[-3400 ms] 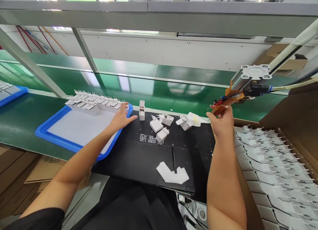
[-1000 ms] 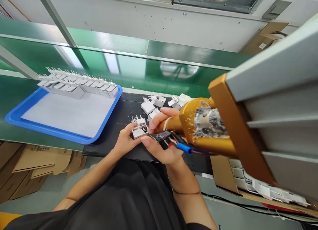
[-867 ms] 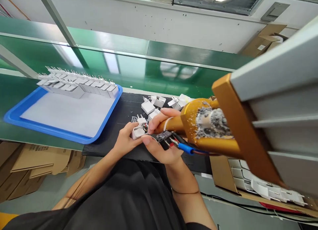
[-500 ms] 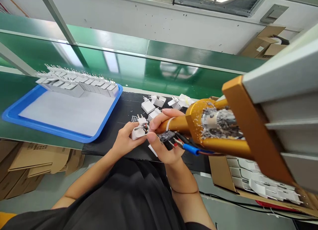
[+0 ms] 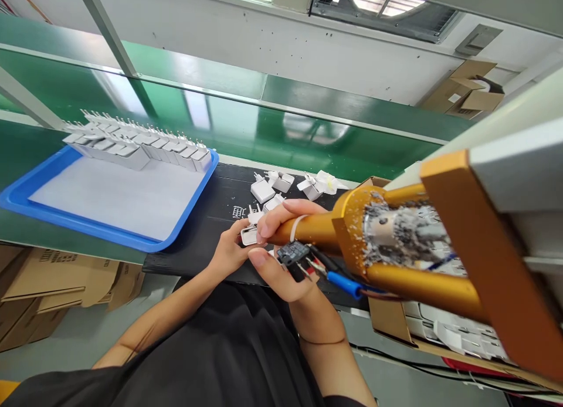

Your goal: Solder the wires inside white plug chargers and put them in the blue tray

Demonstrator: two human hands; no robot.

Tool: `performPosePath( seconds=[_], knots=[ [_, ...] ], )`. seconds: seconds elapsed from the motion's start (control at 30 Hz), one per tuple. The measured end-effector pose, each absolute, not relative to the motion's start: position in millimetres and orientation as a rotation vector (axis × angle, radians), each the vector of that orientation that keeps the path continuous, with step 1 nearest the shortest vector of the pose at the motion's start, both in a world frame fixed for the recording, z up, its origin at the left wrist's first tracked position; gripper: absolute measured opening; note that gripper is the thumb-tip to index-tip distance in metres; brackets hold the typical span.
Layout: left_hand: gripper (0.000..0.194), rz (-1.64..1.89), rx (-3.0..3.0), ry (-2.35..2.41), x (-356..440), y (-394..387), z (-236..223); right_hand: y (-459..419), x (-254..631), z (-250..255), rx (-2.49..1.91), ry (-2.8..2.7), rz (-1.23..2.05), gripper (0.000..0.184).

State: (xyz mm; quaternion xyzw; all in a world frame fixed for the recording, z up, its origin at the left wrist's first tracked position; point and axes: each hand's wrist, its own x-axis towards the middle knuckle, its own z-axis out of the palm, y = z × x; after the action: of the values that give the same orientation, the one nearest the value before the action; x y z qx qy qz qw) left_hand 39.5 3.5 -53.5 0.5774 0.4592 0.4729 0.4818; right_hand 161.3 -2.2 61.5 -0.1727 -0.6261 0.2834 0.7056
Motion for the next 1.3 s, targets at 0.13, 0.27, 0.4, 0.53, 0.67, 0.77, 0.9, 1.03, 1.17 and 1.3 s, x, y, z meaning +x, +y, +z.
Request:
performPosePath(
  seconds=[0.13, 0.27, 0.4, 0.53, 0.67, 0.77, 0.9, 1.03, 1.17, 1.3],
  knots=[
    [0.046, 1.201, 1.363, 1.065, 48, 2, -46, -2, 156, 63, -0.381, -1.394, 0.644, 0.057],
    [0.041, 1.225, 1.373, 1.025, 51, 1, -40, -1, 153, 64, -0.353, -1.368, 0.638, 0.055],
    [0.044, 1.252, 1.334, 0.982, 53, 1, -40, -1, 153, 64, -0.353, -1.367, 0.659, 0.054],
    [0.049, 1.246, 1.250, 0.902, 55, 0, -40, -3, 154, 65, -0.363, -1.364, 0.683, 0.050],
    [0.052, 1.230, 1.219, 0.866, 55, -1, -39, -3, 154, 66, -0.372, -1.341, 0.700, 0.044],
    [0.055, 1.221, 1.203, 0.851, 55, -1, -40, -3, 154, 65, -0.381, -1.351, 0.697, 0.046],
    [0.052, 1.195, 1.241, 0.922, 54, -1, -38, -1, 154, 65, -0.390, -1.373, 0.654, 0.051],
    [0.045, 1.139, 1.314, 1.068, 49, 2, -38, -4, 154, 68, -0.374, -1.322, 0.661, 0.048],
    [0.043, 1.097, 1.264, 1.092, 34, 6, -43, -12, 158, 70, -0.408, -1.276, 0.706, 0.040],
    [0.040, 1.079, 1.318, 1.116, 11, 5, -39, -16, 167, 67, -0.476, -1.273, 0.652, 0.040]
  ],
)
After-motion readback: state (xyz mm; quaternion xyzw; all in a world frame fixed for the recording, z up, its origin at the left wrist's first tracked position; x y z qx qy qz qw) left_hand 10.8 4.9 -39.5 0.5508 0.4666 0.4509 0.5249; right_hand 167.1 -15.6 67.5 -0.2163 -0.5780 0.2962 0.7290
